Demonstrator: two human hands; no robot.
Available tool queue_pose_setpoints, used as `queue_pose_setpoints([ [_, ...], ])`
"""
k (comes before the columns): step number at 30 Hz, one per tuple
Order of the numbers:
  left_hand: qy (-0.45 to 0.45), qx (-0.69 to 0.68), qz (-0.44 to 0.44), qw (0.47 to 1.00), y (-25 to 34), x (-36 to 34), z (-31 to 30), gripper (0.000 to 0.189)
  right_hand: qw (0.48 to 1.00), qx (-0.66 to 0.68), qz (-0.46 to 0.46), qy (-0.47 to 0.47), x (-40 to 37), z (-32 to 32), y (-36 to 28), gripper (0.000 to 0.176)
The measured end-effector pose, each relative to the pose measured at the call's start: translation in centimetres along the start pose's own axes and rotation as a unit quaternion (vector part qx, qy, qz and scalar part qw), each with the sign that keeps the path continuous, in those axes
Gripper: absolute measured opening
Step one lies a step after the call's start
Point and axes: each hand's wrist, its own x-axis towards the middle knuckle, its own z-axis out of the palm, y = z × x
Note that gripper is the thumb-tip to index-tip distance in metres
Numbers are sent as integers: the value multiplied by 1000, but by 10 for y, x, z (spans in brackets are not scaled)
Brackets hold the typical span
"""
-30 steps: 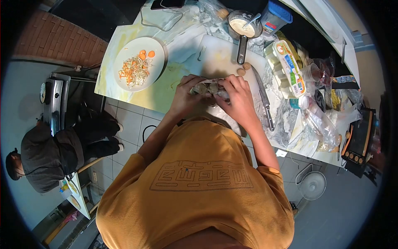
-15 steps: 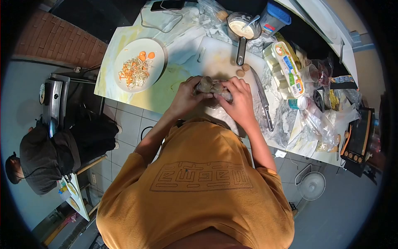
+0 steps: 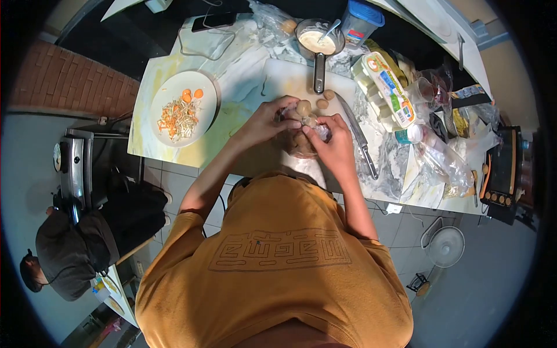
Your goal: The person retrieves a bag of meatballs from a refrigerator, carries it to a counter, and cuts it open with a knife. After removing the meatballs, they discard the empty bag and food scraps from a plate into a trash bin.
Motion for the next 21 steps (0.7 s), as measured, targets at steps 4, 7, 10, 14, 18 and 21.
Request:
queue_pose_setpoints([
  [4,-90,41,-94,991,-10,10,-7,35,996,23,25,-77,23,-10,9,39],
  [7,-62,32,-82,994,-22,11,-5,30,993,29,35,-112,36,-6,20,41],
  [10,-53,-7,-85,995,-33,8,-2,27,983,46,67,-164,38,3,33,43],
  [14,-35,-54,-127,990,-28,8,6,24,965,92,143,-199,39,8,42,41],
  [18,-79,-48,-191,977,-56,29,7,26,941,135,213,-226,53,8,57,37],
  [21,-121,-71,-210,968,-60,40,7,26,926,160,215,-265,64,17,82,34],
])
